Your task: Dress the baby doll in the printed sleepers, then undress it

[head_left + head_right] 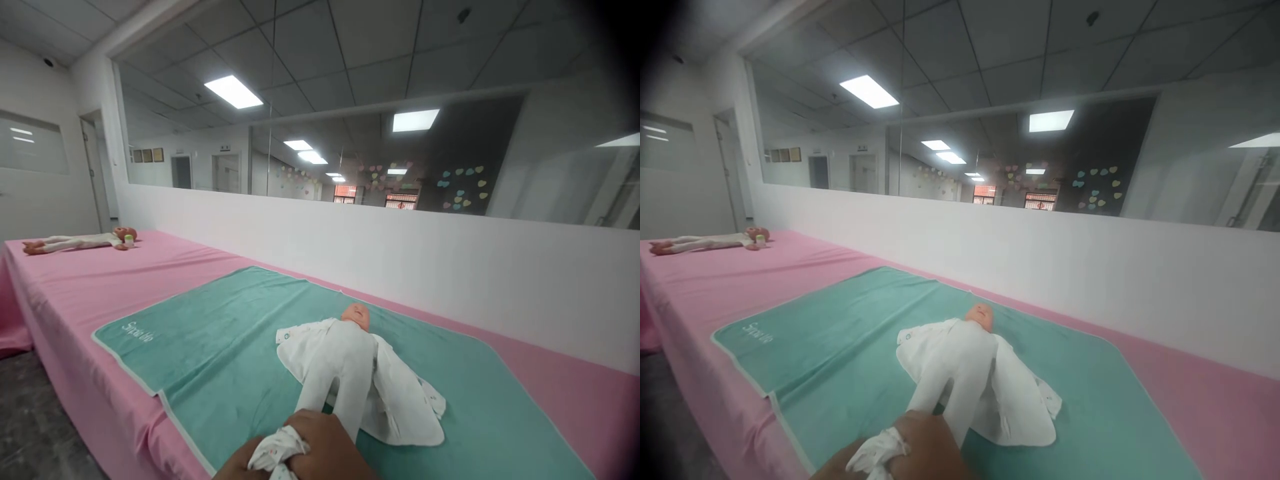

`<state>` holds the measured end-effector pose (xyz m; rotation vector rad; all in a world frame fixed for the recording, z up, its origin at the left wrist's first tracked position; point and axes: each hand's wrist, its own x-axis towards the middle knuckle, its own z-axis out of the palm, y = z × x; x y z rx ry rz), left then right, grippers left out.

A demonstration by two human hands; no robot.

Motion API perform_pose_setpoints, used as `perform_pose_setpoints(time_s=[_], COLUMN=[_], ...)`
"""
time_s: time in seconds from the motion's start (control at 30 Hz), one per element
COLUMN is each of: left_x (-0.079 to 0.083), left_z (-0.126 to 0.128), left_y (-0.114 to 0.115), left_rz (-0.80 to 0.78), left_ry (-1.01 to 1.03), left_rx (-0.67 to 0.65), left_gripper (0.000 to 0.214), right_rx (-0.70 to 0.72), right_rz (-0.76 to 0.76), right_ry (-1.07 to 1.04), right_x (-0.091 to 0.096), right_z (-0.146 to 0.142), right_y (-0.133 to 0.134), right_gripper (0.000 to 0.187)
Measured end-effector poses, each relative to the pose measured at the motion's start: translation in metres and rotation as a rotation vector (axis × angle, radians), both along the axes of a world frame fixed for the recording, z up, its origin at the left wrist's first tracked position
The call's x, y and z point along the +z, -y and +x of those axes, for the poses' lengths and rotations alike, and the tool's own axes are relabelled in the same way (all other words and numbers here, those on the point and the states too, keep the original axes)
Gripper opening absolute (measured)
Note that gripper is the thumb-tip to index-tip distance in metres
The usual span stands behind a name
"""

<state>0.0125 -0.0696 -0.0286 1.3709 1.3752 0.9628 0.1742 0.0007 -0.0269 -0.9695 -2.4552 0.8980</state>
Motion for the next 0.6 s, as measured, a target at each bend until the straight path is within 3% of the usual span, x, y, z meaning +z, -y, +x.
perform_pose_setpoints(time_s=[0.13,0.23,0.33,0.47,0.6], left_x=[0.042,0.077,0.101,0.107,0.104], left_z=[0.041,0.079,0.107,0.124,0.133], left_y=[-0.06,-0.124,-0.173,-0.199,-0.205], left_rz=[0.085,0.161,0.224,0.269,0.291], left_ry=[0.004,0.009,0.003,-0.02,-0.044], left_rx=[-0.055,-0.078,-0.093,-0.103,-0.115], left_gripper=[0.054,0.042,0.03,0.022,0.024], right_rx=[0.01,0.035,0.052,0.124,0.144], right_rz=[-0.108,-0.147,-0.176,-0.179,-0.213], right_ry=[-0.075,-0.117,-0.135,-0.09,-0.06], right_x=[0.004,-0.001,-0.007,-0.014,-0.019], right_z=[0.002,0.004,0.005,0.001,-0.005], right_y=[-0.001,-0.005,-0.012,-0.023,-0.031], right_gripper=[0.021,0.027,0.034,0.043,0.032])
